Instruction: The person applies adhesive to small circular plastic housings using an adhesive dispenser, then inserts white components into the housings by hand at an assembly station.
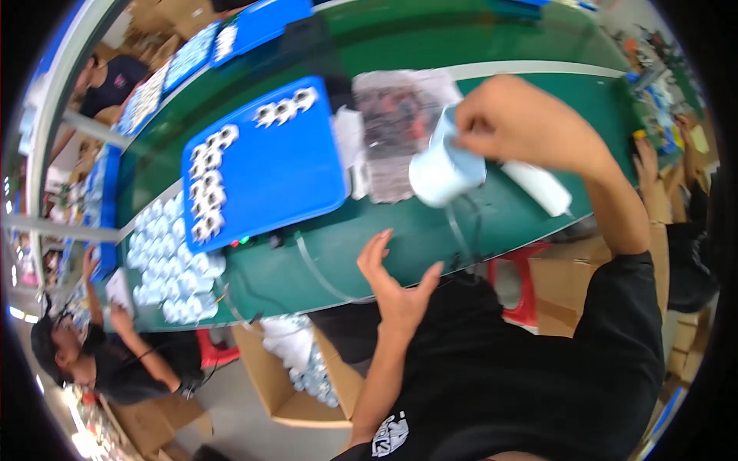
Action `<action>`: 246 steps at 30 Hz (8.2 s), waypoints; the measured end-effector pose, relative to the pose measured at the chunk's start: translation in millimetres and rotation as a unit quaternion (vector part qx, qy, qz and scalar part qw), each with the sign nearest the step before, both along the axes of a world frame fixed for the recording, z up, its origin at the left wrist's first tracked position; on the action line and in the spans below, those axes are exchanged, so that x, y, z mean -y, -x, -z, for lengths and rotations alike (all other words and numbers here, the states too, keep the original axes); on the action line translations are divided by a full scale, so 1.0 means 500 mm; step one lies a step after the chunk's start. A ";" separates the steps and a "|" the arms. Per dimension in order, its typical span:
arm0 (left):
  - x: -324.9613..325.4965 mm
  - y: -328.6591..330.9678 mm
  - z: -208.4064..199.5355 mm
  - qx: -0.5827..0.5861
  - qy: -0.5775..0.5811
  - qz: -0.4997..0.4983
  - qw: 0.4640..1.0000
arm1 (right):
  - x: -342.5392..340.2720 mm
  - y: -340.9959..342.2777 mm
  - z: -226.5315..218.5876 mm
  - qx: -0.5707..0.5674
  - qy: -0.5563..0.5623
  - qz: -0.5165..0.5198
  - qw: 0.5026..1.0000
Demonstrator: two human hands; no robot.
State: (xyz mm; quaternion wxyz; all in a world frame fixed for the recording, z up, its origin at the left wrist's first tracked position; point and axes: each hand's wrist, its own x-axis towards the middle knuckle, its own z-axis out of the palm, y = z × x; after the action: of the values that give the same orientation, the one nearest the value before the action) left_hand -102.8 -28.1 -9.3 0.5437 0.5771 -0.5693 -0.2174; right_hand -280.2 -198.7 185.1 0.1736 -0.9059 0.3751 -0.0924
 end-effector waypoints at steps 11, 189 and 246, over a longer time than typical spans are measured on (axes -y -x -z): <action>-0.015 -0.038 -0.010 0.093 -0.159 -0.061 0.981 | -0.101 -0.130 0.268 0.010 -0.064 -0.096 0.993; 0.056 -0.008 0.031 0.156 -0.062 -0.145 0.975 | 0.066 -0.041 0.263 0.675 -0.350 -0.090 0.643; 0.030 -0.061 0.017 0.118 -0.047 -0.082 0.988 | 0.265 -0.495 0.284 -0.038 0.483 -0.183 0.856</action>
State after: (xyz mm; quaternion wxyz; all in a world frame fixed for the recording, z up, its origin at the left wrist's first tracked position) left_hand -72.4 -43.0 -17.8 0.4612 0.6683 -0.5694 -0.1285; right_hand -32.8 -331.3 43.2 -0.2861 -0.9309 0.1174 -0.1944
